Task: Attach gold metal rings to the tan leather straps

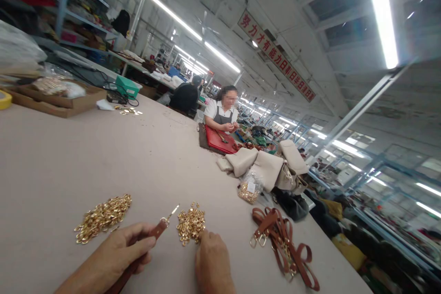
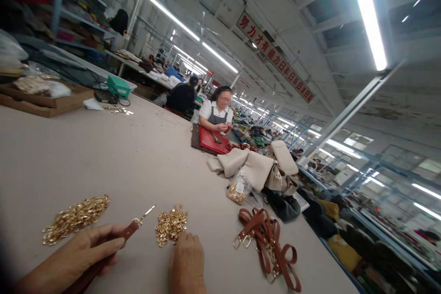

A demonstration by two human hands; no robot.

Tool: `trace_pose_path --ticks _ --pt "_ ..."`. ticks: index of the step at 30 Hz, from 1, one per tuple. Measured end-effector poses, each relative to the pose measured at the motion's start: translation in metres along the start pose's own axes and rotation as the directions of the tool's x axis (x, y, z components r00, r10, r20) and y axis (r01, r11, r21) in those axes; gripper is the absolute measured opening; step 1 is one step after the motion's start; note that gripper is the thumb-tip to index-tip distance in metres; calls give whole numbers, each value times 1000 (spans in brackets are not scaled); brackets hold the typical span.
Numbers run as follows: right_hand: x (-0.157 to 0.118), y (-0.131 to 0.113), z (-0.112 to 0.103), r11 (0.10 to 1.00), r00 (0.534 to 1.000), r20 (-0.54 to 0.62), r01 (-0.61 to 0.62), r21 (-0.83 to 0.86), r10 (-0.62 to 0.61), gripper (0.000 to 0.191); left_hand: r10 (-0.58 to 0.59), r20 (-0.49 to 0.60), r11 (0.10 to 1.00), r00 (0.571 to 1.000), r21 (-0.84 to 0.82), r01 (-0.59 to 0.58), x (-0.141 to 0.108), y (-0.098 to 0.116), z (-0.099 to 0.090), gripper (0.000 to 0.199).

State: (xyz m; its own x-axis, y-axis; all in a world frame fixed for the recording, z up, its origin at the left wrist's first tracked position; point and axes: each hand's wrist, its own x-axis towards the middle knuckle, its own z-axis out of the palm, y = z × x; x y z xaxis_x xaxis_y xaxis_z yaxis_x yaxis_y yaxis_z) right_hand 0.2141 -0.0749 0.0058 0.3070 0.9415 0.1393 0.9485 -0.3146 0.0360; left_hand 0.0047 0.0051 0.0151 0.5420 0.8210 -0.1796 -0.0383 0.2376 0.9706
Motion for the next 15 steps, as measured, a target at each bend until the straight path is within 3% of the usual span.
trace_pose_path --ticks 4,15 --pt "3 -6 -7 999 997 75 -33 -38 36 36 -51 29 997 998 -63 52 0 -1 1 44" --pt "4 1 -15 996 992 116 61 -61 -53 20 -49 15 996 999 -68 50 -16 20 10 28"
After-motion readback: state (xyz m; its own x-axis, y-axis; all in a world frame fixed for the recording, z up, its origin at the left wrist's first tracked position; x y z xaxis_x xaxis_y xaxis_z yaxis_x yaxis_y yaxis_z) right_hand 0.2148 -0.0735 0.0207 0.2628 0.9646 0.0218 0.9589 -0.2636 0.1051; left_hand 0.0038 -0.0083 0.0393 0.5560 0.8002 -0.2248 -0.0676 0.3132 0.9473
